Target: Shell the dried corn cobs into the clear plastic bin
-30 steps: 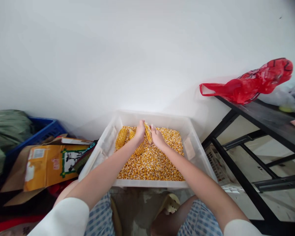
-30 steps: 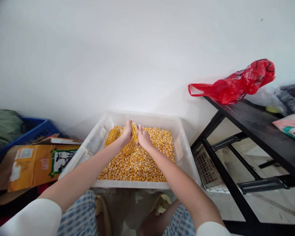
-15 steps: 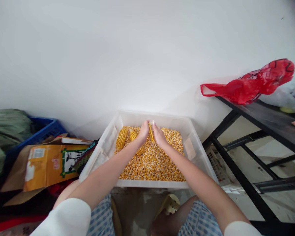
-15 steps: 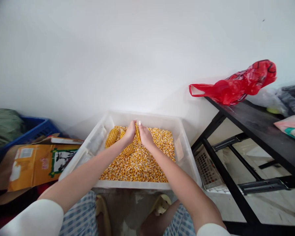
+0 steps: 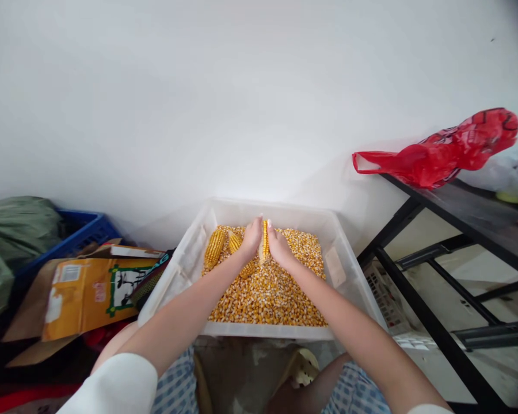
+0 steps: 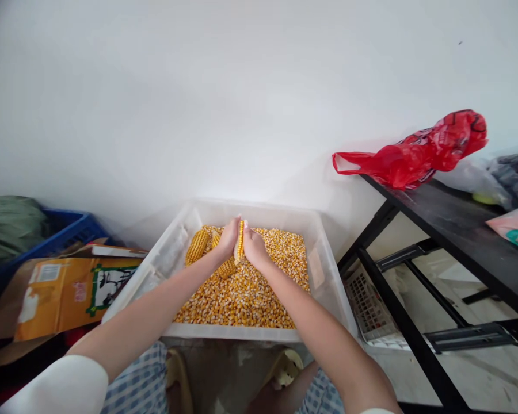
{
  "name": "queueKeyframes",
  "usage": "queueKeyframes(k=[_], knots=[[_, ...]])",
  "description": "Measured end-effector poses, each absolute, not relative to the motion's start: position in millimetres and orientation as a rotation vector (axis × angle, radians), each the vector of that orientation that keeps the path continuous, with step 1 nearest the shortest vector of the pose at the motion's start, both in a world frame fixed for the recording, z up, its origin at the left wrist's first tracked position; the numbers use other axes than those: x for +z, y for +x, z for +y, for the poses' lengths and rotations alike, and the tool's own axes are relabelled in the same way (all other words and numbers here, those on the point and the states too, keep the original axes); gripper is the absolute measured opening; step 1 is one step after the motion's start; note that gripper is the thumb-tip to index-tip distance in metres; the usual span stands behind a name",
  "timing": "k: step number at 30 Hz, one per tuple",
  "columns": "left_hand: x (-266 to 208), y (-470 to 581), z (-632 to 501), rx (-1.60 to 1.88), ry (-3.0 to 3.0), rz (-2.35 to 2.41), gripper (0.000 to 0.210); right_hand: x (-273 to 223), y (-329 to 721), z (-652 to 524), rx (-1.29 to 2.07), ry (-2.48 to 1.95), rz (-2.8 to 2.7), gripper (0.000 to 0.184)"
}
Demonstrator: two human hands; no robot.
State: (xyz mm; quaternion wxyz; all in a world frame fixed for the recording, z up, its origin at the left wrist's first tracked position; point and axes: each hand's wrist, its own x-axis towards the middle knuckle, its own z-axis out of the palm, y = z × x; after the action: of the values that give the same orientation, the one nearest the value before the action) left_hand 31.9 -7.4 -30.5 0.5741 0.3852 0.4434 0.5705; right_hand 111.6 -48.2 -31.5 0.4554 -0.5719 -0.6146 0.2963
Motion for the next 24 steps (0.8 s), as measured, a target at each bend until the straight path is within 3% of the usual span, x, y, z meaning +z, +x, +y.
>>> queueKeyframes(k=[7, 24], knots=[[-37, 29, -7, 1.405, 1.167, 1.21, 0.027, -36, 110, -47, 0.593, -1.578, -1.594, 0.067], [-49, 30, -9, 1.448, 1.39, 1.389, 0.027, -51, 99, -52, 0.717, -1.591, -1.285, 0.062]])
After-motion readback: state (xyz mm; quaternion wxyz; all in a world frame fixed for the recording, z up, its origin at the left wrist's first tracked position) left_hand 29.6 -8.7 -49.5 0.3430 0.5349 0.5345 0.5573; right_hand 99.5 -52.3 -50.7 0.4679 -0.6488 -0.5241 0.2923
